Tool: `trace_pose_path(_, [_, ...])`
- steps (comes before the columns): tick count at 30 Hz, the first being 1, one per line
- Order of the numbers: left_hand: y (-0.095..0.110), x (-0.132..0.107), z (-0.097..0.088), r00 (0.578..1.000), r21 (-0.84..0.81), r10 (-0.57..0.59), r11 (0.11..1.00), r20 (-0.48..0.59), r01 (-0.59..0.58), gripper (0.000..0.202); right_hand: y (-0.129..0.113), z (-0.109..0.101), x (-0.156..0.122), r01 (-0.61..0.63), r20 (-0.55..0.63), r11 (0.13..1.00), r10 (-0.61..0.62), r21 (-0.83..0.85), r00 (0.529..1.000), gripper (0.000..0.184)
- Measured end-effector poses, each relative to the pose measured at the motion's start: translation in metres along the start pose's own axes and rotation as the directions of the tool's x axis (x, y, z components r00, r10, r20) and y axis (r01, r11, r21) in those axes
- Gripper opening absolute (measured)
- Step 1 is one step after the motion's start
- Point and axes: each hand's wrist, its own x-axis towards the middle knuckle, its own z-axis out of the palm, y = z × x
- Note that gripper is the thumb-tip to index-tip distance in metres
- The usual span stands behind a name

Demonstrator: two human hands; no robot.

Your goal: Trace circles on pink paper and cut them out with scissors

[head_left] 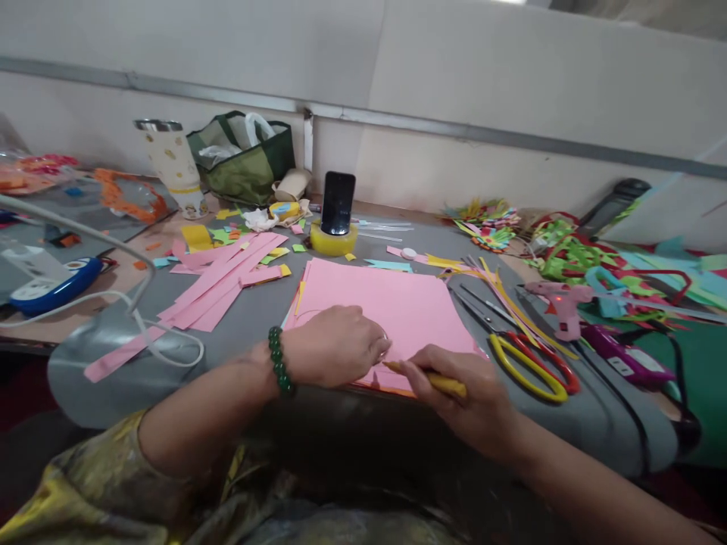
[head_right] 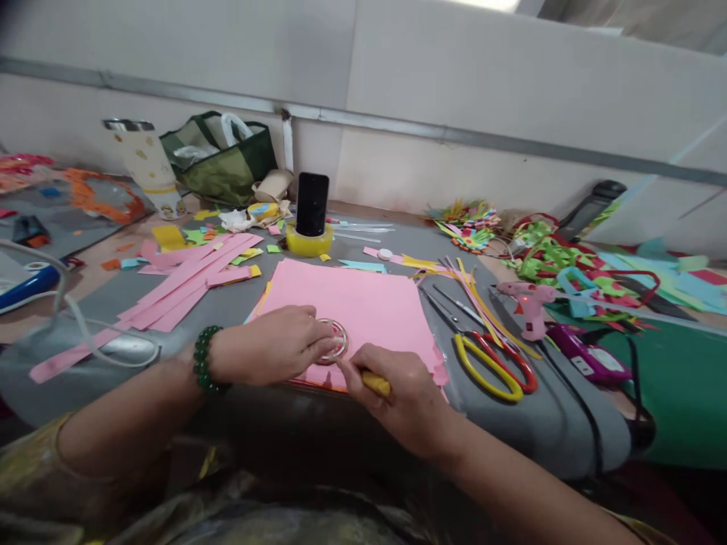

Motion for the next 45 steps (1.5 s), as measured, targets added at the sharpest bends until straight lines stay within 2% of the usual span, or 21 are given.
trace_pose_path(2, [-0.008, 0.01, -0.012, 0.992, -0.047, 0.004, 0.999, 0.125, 0.002, 0.035, -0.006, -0.005, 0.005, 0.021, -0.04, 1.0, -0.022, -0.021, 0.999, 0.018])
trace_pose_path(4, [-0.016, 0.022, -0.023, 0.962, -0.132, -0.026, 0.989, 0.273, 0.065, 0.039, -0.009, -0.005, 0.012, 0.12, -0.021, 0.991, -0.122, -0.055, 0.992, 0.014])
trace_pose_path(7, [-0.027, 0.039, -0.034, 0.913, -0.284, -0.03, 0.946, 0.407, 0.158, 0.043, -0.012, 0.007, 0.021, 0.376, 0.059, 0.92, -0.372, -0.111, 0.926, 0.007])
trace_pose_path(10, [-0.033, 0.049, -0.039, 0.875, -0.315, -0.003, 0.932, 0.485, 0.177, 0.042, -0.012, 0.025, 0.028, 0.5, 0.083, 0.839, -0.495, -0.214, 0.865, 0.011])
trace_pose_path(14, [-0.031, 0.056, -0.042, 0.866, -0.253, -0.028, 0.951, 0.499, 0.177, 0.041, -0.013, 0.047, 0.04, 0.492, 0.107, 0.776, -0.493, -0.396, 0.863, 0.017])
trace_pose_path(17, [-0.028, 0.06, -0.043, 0.866, -0.254, -0.027, 0.951, 0.5, 0.177, 0.042, -0.019, 0.06, 0.05, 0.448, 0.14, 0.721, -0.447, -0.528, 0.884, 0.02])
trace_pose_path(20, [-0.027, 0.061, -0.043, 0.864, -0.245, -0.032, 0.953, 0.502, 0.178, 0.041, -0.024, 0.067, 0.057, 0.406, 0.178, 0.695, -0.378, -0.593, 0.908, 0.016])
trace_pose_path(24, [-0.025, 0.059, -0.044, 0.858, -0.232, -0.048, 0.954, 0.512, 0.192, 0.038, -0.026, 0.065, 0.051, 0.413, 0.205, 0.735, -0.362, -0.537, 0.909, 0.016])
trace_pose_path(27, [-0.022, 0.055, -0.046, 0.859, -0.225, -0.054, 0.955, 0.51, 0.193, 0.04, -0.022, 0.057, 0.039, 0.453, 0.132, 0.781, -0.442, -0.43, 0.887, 0.022])
trace_pose_path(29, [-0.021, 0.053, -0.045, 0.865, -0.207, -0.059, 0.961, 0.499, 0.185, 0.041, -0.018, 0.05, 0.029, 0.448, 0.084, 0.825, -0.448, -0.344, 0.89, 0.023])
trace_pose_path(33, [-0.023, 0.052, -0.041, 0.874, -0.176, -0.034, 0.975, 0.485, 0.135, 0.044, -0.009, 0.034, 0.011, 0.297, 0.071, 0.952, -0.291, -0.077, 0.954, 0.015])
trace_pose_path(35, [-0.025, 0.051, -0.039, 0.875, -0.178, -0.011, 0.978, 0.483, 0.111, 0.046, -0.004, 0.026, 0.006, 0.156, 0.04, 0.988, -0.156, 0.0, 0.987, 0.019])
trace_pose_path(37, [-0.025, 0.05, -0.038, 0.877, -0.18, -0.004, 0.978, 0.481, 0.103, 0.046, 0.003, 0.019, 0.005, -0.019, 0.015, 0.998, 0.018, 0.053, 1.0, 0.028])
trace_pose_path(41, [-0.024, 0.048, -0.038, 0.885, -0.18, -0.028, 0.976, 0.464, 0.126, 0.047, 0.021, 0.006, 0.013, -0.299, 0.027, 0.937, 0.3, 0.182, 0.954, 0.039])
trace_pose_path(45, [-0.024, 0.046, -0.037, 0.887, -0.209, -0.058, 0.963, 0.458, 0.171, 0.046, 0.034, -0.004, 0.022, -0.44, -0.022, 0.82, 0.48, 0.366, 0.877, 0.04])
